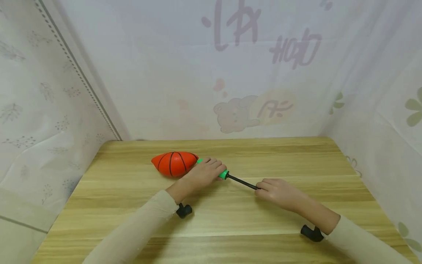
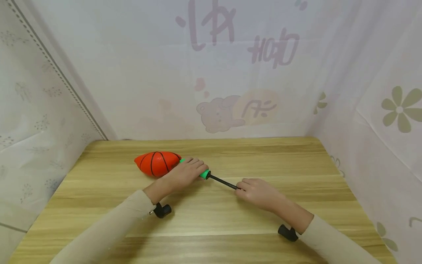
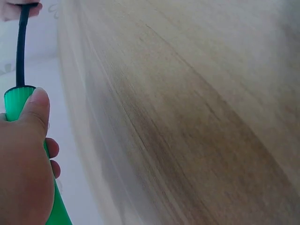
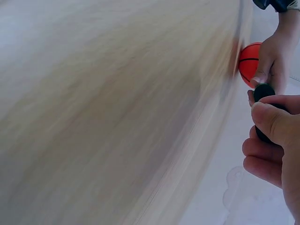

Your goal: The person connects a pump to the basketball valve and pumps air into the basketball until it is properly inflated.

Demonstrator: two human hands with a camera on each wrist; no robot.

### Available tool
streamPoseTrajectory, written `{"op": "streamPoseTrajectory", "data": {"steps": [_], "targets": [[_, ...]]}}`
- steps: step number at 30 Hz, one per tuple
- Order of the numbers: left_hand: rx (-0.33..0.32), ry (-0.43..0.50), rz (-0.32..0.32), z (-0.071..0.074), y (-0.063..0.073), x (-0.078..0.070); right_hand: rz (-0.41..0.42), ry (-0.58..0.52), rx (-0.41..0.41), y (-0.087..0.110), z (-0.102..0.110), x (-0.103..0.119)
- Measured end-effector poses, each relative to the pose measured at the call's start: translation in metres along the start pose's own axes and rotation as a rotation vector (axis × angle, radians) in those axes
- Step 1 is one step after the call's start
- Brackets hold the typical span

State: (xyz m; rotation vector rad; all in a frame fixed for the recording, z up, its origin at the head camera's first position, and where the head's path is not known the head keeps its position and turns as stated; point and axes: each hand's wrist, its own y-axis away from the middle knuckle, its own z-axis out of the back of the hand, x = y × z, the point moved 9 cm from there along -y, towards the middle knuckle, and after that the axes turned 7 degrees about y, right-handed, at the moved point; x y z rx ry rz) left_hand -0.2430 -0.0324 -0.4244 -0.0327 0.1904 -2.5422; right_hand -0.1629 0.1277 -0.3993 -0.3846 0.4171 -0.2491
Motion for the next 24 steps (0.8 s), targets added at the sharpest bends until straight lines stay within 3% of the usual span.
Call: {"op": "streamPoseTrajectory", "data": {"steps": [7, 15, 24], "targets": [[0.003, -0.009, 0.000, -0.001, 0.000, -0.001, 0.023, 0.001, -0.019, 0.000, 0.006, 0.001], [0.037, -0.076, 0.019, -0.004, -0.001, -0.004, 0.036, 0.020, 0.086, -0.020, -0.016, -0.001], [0.050, -0.108, 0.030, -0.008, -0.001, -0.006, 0.018, 0.012, 0.118, -0.049, -0.038, -0.006]]}}
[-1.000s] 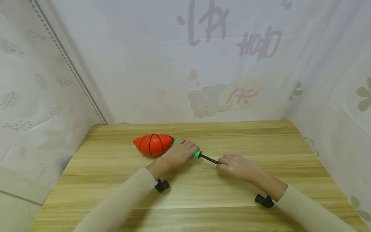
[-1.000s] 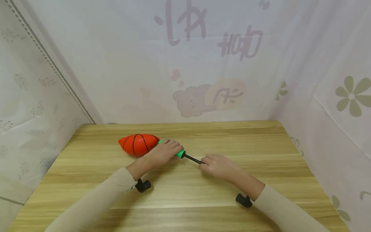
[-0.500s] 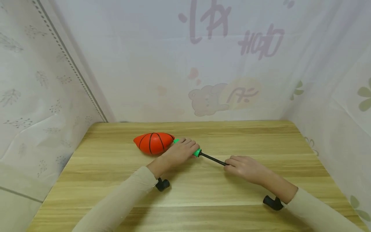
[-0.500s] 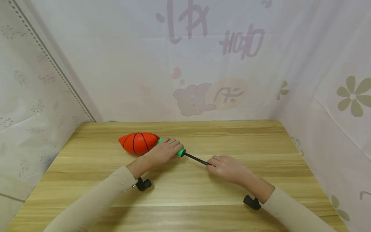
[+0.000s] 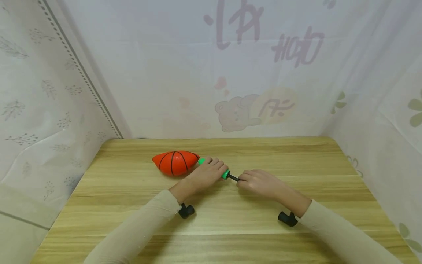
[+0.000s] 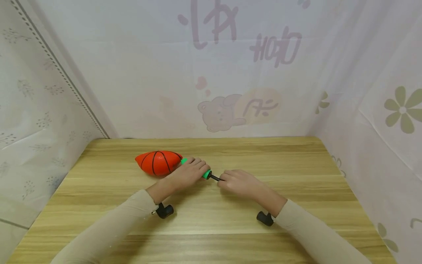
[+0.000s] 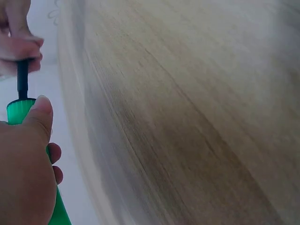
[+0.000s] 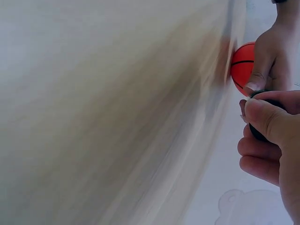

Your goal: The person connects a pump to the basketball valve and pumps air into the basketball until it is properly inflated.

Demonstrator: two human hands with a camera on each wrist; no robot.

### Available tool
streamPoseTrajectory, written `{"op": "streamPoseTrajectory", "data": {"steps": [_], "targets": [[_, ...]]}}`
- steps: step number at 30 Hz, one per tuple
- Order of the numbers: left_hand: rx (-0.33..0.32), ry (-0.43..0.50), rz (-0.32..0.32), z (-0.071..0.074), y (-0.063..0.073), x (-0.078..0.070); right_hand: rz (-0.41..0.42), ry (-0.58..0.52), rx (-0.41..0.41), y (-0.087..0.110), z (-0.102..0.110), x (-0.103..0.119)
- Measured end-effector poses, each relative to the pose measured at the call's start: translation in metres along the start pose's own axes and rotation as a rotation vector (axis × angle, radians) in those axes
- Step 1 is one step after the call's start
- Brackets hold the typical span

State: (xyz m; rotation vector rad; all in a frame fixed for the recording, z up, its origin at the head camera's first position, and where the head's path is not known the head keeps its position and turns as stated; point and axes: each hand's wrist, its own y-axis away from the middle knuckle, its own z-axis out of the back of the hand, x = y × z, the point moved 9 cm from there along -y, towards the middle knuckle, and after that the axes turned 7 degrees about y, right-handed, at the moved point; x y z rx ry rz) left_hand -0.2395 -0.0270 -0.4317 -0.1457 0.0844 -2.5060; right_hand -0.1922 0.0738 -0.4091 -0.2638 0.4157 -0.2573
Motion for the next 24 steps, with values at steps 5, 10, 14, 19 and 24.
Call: {"op": "streamPoseTrajectory", "data": {"steps": [5, 10, 14, 19, 24], "targets": [[0.020, 0.017, -0.003, -0.002, -0.001, -0.001, 0.004, -0.010, -0.025, -0.014, -0.003, -0.002], [0.039, 0.015, 0.008, -0.001, -0.001, 0.003, 0.002, -0.008, -0.070, -0.015, -0.003, -0.003], [0.025, 0.033, 0.002, 0.002, -0.001, 0.006, -0.004, -0.008, -0.118, -0.005, -0.002, -0.003], [0.007, 0.068, -0.003, 0.005, 0.002, 0.009, 0.005, -0.001, -0.167, 0.015, 0.006, 0.002], [0.000, 0.090, -0.005, 0.005, 0.003, 0.012, 0.022, 0.017, -0.185, 0.035, 0.018, 0.008]]}}
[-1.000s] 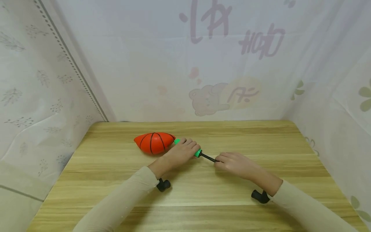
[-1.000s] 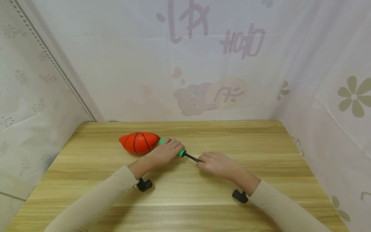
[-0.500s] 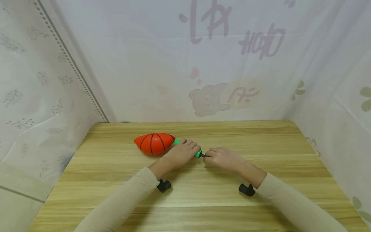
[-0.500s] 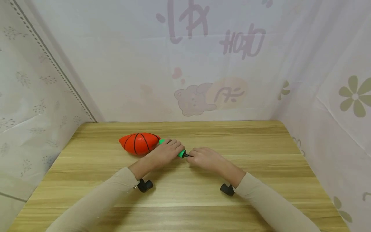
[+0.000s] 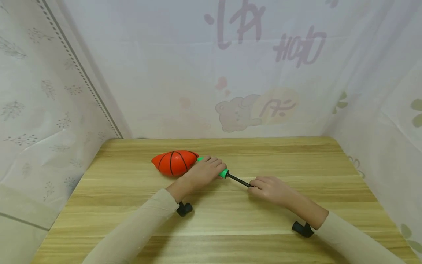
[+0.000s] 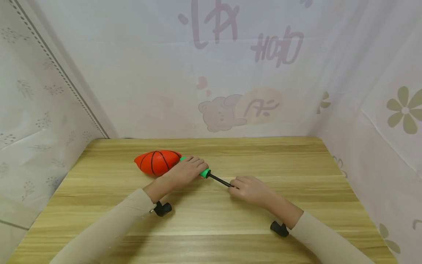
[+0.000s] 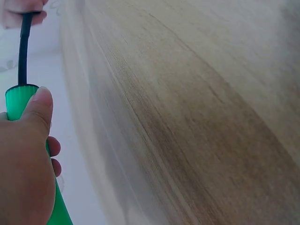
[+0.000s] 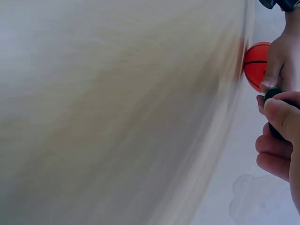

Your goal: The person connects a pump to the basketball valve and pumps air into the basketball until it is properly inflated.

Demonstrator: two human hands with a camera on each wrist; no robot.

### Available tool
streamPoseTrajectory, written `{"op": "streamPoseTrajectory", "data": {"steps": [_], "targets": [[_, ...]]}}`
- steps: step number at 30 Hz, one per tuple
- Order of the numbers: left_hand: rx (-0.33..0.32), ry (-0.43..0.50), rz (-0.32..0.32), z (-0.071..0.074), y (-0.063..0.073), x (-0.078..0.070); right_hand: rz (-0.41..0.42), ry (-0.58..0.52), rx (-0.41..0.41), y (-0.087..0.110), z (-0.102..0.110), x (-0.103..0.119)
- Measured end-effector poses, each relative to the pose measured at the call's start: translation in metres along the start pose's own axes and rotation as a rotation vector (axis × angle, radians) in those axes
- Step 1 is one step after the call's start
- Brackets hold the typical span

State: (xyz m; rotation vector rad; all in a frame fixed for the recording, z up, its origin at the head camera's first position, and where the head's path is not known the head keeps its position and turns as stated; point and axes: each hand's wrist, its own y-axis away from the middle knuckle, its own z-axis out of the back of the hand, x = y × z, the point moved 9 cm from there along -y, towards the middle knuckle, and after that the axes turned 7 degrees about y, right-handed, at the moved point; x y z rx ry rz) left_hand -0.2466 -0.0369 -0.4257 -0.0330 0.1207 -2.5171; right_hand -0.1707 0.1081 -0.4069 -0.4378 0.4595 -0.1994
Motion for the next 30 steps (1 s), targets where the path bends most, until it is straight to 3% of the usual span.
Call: {"op": "streamPoseTrajectory", "data": {"steps": [9, 16, 30], "targets": [[0.000, -0.023, -0.004, -0.003, -0.002, -0.002, 0.022, 0.019, -0.040, 0.019, 0.016, 0.006], [-0.005, -0.104, 0.002, -0.001, -0.004, -0.006, 0.058, 0.054, -0.006, -0.001, 0.001, 0.000], [0.022, -0.101, 0.013, -0.005, -0.007, -0.010, 0.064, 0.049, 0.050, -0.038, -0.029, -0.010]]}}
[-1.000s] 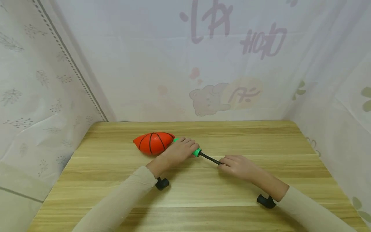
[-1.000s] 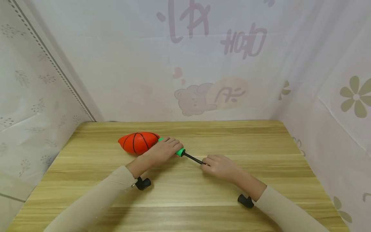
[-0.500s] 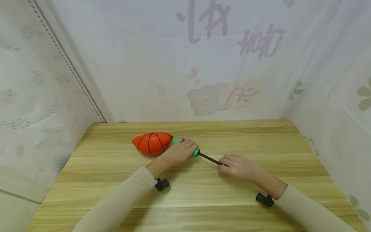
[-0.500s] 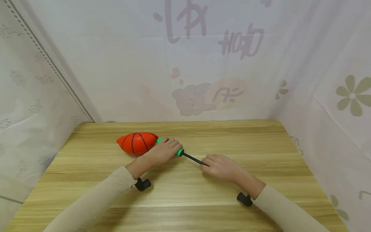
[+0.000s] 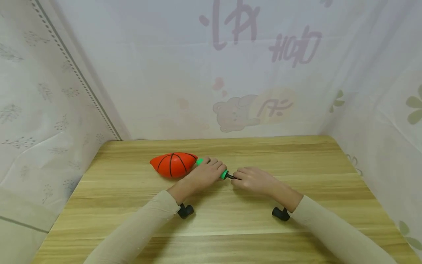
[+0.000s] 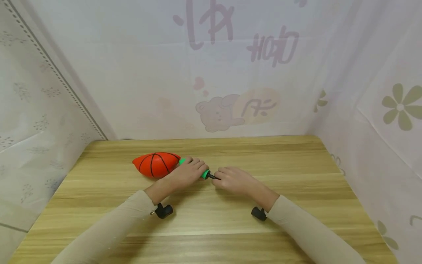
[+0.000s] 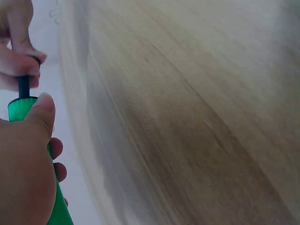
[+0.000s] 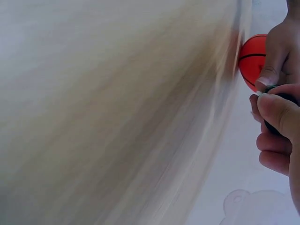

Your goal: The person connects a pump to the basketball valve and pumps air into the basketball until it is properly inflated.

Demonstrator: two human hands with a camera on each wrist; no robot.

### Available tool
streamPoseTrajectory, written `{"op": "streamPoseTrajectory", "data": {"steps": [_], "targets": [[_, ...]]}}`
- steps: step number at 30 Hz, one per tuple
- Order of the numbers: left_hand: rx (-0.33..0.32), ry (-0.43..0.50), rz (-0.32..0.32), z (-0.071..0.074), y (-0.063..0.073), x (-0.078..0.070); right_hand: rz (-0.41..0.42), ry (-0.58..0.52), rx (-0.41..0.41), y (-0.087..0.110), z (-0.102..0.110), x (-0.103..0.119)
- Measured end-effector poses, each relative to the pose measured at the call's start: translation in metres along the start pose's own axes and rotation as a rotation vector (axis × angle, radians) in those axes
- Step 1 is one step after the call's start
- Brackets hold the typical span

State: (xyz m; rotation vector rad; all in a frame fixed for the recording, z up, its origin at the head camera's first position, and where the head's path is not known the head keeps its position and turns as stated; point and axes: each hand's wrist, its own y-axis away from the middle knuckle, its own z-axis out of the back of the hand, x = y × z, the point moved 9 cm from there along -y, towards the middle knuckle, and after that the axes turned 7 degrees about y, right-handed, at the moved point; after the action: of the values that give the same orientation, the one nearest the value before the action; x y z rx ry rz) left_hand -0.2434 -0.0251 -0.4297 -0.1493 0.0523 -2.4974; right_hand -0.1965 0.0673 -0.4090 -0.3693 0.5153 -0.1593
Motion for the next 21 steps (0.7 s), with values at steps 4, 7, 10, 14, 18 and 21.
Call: {"op": "streamPoseTrajectory", "data": {"steps": [4, 7, 10, 14, 18, 21], "targets": [[-0.011, 0.037, 0.003, 0.002, 0.002, 0.003, 0.003, 0.018, -0.042, -0.004, -0.001, 0.000], [-0.020, 0.071, 0.003, 0.003, 0.002, 0.006, 0.008, 0.039, -0.093, 0.001, 0.003, 0.002], [-0.035, 0.084, -0.003, 0.005, 0.002, 0.009, 0.007, 0.043, -0.126, 0.011, 0.012, 0.004], [-0.048, 0.101, -0.009, 0.006, 0.003, 0.011, 0.010, 0.032, -0.124, 0.030, 0.025, 0.009], [-0.052, 0.104, -0.017, 0.005, 0.005, 0.010, 0.017, 0.023, -0.113, 0.049, 0.035, 0.014], [-0.055, 0.102, -0.032, 0.005, 0.005, 0.007, 0.028, 0.031, -0.120, 0.061, 0.041, 0.018]]}}
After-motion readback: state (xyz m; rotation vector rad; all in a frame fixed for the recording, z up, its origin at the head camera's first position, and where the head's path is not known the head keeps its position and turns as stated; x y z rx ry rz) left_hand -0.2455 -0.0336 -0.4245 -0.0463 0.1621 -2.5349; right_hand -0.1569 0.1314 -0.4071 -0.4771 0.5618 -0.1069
